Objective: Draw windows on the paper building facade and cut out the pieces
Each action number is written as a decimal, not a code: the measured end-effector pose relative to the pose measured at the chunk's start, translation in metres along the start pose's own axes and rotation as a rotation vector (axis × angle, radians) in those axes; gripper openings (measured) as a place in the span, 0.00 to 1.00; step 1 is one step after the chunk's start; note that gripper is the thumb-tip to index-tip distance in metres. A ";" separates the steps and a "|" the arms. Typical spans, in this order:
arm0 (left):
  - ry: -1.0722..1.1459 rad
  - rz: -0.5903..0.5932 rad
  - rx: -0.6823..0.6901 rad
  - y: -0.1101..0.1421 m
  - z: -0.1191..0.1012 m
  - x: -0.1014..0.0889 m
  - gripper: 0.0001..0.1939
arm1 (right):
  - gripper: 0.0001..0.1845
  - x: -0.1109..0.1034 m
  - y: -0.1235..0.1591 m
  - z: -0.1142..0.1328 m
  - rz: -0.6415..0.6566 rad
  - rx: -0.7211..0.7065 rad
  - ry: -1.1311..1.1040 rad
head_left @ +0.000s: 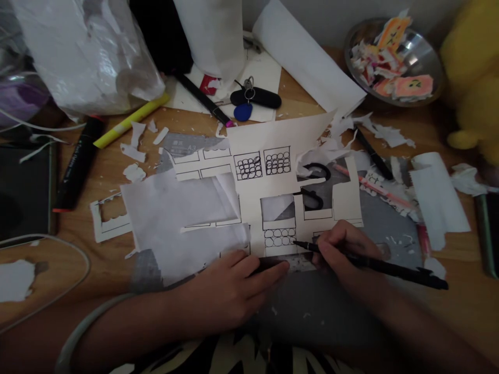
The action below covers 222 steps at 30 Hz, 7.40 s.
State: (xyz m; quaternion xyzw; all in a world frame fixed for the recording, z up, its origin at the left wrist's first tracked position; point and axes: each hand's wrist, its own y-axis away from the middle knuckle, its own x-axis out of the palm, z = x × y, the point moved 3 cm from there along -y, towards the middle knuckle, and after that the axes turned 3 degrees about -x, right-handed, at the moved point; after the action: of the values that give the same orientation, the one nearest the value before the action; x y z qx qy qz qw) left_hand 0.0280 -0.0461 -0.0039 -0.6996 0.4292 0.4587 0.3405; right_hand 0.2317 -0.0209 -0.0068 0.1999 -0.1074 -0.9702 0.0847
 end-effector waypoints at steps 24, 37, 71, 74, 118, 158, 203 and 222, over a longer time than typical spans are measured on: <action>-0.007 -0.052 0.026 0.001 -0.001 -0.001 0.10 | 0.10 -0.001 0.003 0.004 0.002 -0.022 0.058; -0.023 -0.057 0.062 0.000 -0.002 -0.005 0.13 | 0.10 -0.001 0.002 0.010 -0.011 0.007 0.114; -0.043 -0.017 0.041 -0.001 -0.003 -0.002 0.09 | 0.10 0.014 0.010 0.016 0.169 -0.301 0.256; -0.034 -0.041 0.038 -0.001 -0.003 -0.001 0.10 | 0.10 0.018 0.010 0.018 0.217 -0.349 0.229; 0.027 -0.001 -0.045 0.000 -0.002 -0.002 0.16 | 0.04 0.001 0.014 0.025 -0.069 -0.518 0.511; 0.115 -0.063 -0.056 -0.002 0.002 -0.002 0.12 | 0.06 0.030 0.019 0.013 -0.042 -0.486 0.326; 0.136 -0.049 -0.051 -0.003 0.003 -0.001 0.10 | 0.05 0.025 0.017 0.015 0.083 -0.374 0.335; 0.147 -0.056 -0.060 0.000 0.003 0.001 0.11 | 0.04 0.022 0.018 0.017 0.072 -0.360 0.407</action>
State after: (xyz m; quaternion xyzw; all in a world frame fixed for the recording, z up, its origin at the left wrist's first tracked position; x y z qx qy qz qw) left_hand 0.0275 -0.0436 -0.0061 -0.7529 0.4194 0.4091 0.2999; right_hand 0.2072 -0.0402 0.0051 0.3688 0.0791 -0.9098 0.1730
